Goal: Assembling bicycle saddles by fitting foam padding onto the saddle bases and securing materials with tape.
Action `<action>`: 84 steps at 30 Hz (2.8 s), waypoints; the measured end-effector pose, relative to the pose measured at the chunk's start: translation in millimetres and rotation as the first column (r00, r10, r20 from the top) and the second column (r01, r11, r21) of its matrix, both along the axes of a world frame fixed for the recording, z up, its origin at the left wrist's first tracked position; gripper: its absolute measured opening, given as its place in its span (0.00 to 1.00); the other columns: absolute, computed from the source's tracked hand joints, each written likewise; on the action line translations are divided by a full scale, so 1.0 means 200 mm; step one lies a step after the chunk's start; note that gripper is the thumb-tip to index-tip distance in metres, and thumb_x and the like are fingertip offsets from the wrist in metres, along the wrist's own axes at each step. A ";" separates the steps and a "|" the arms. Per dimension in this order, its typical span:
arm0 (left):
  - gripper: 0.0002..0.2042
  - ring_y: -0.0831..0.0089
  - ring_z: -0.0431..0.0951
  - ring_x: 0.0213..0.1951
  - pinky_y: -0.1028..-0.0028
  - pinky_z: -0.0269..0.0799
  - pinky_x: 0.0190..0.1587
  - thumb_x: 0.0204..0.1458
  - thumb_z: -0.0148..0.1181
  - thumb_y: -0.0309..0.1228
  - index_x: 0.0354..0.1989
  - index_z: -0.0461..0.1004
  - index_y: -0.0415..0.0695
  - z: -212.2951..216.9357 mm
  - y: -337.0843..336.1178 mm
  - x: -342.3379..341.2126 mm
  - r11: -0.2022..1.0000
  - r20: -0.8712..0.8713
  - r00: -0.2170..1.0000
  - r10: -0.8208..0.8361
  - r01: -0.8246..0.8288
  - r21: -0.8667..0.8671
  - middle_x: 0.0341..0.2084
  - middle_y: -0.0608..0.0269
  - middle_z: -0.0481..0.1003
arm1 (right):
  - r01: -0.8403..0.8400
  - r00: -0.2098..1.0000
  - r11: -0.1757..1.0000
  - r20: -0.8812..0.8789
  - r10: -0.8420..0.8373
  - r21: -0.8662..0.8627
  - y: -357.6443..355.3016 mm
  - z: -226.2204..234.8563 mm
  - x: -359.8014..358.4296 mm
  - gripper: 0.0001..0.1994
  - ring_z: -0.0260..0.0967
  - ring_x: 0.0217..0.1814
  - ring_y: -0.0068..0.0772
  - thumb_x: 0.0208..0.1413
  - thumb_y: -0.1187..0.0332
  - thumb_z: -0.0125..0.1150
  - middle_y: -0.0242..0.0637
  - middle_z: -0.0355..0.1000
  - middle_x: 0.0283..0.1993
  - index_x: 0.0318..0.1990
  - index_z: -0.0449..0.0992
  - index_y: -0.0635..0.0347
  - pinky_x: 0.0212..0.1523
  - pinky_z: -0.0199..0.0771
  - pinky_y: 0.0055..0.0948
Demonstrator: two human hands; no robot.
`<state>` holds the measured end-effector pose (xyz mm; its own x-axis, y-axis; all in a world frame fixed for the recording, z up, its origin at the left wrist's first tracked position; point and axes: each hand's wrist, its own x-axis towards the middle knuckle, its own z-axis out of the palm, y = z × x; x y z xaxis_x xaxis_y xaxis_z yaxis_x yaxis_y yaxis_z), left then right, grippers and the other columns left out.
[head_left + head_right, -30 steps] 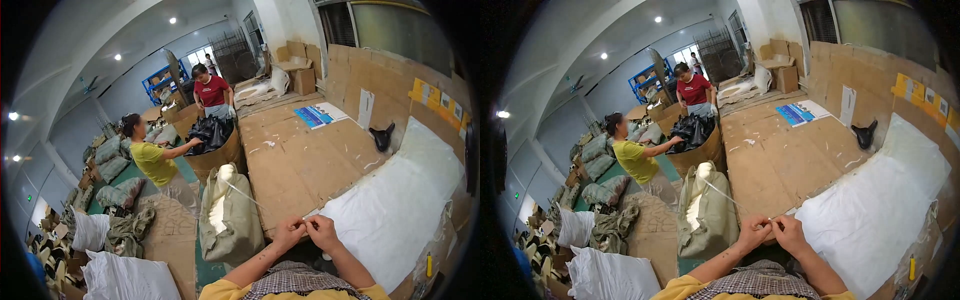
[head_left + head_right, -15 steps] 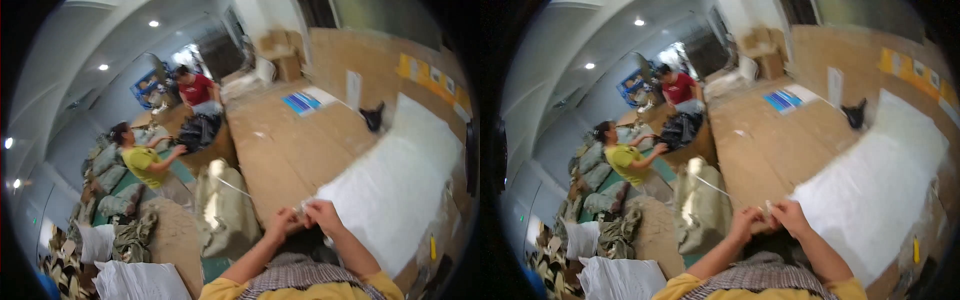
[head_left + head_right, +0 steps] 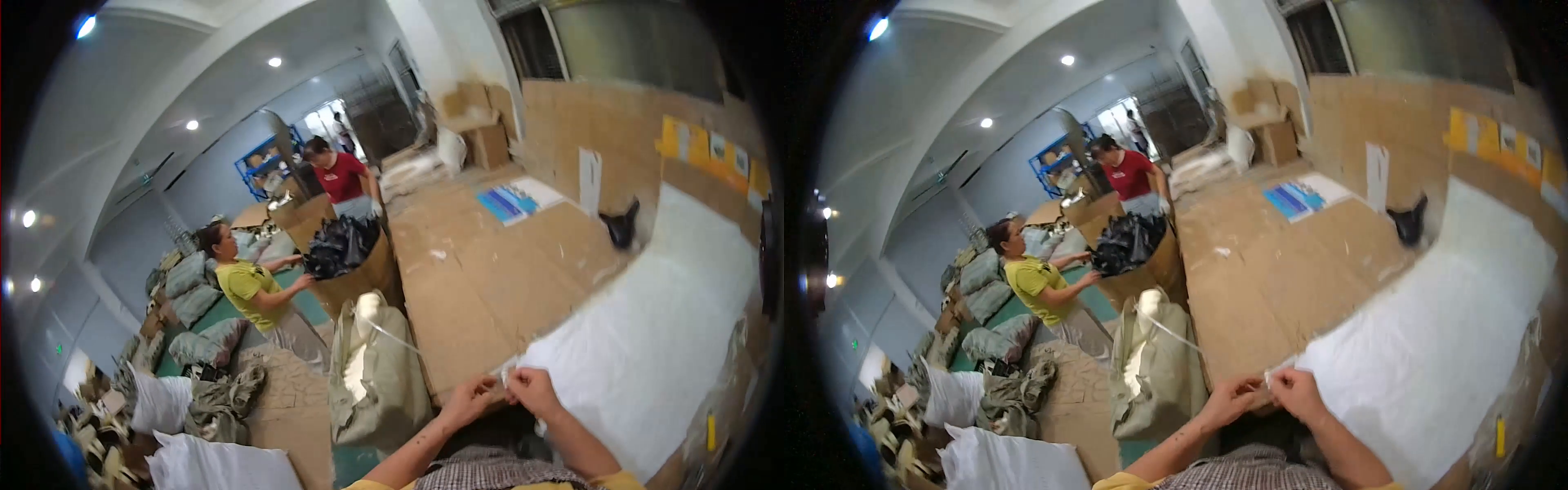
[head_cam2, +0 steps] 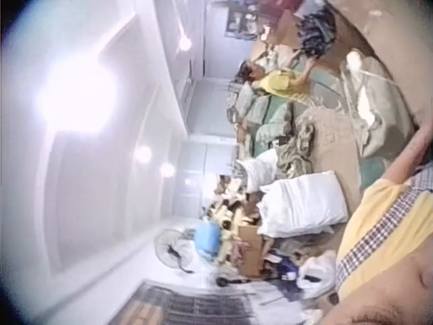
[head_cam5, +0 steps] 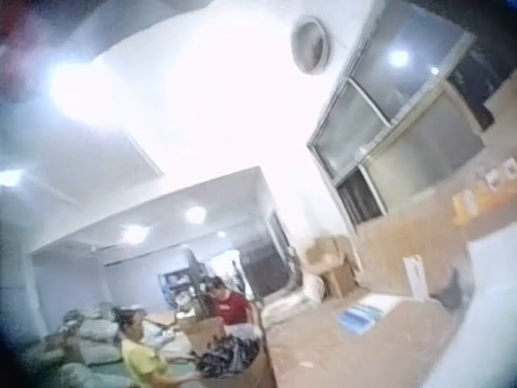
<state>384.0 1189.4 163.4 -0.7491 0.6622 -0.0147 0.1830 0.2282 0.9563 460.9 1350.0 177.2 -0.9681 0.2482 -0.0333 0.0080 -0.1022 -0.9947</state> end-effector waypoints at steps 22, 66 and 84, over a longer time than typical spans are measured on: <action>0.08 0.80 0.73 0.26 0.80 0.68 0.30 0.50 0.56 0.29 0.33 0.73 0.36 0.31 0.04 0.11 0.989 -0.180 0.973 0.147 -0.139 0.055 0.23 0.63 0.75 | 0.011 0.979 0.957 -0.196 0.048 0.289 -0.04 0.09 -0.01 0.09 0.68 0.21 0.28 0.49 0.69 0.54 0.43 0.71 0.21 0.30 0.73 0.67 0.24 0.68 0.26; 0.06 0.83 0.71 0.29 0.82 0.67 0.34 0.49 0.54 0.26 0.30 0.73 0.36 0.07 0.08 0.04 0.994 0.151 0.986 0.065 -0.077 0.073 0.23 0.68 0.73 | -0.309 0.944 0.875 0.011 0.329 0.373 0.13 0.01 -0.10 0.09 0.67 0.21 0.19 0.47 0.67 0.58 0.31 0.70 0.19 0.27 0.74 0.66 0.23 0.67 0.21; 0.05 0.84 0.68 0.29 0.83 0.66 0.34 0.53 0.51 0.28 0.29 0.69 0.40 0.10 0.18 0.07 0.979 0.247 0.956 -0.157 0.119 0.163 0.24 0.70 0.70 | -0.388 0.916 0.887 -0.002 0.401 -0.248 0.23 -0.07 0.01 0.05 0.67 0.21 0.19 0.49 0.71 0.56 0.32 0.71 0.23 0.30 0.73 0.65 0.24 0.68 0.18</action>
<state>398.1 1224.8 183.5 -0.6334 0.7684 -0.0913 -0.0537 0.0740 0.9958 462.1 1396.7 163.2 -0.9802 -0.1751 -0.0920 0.1442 -0.3142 -0.9383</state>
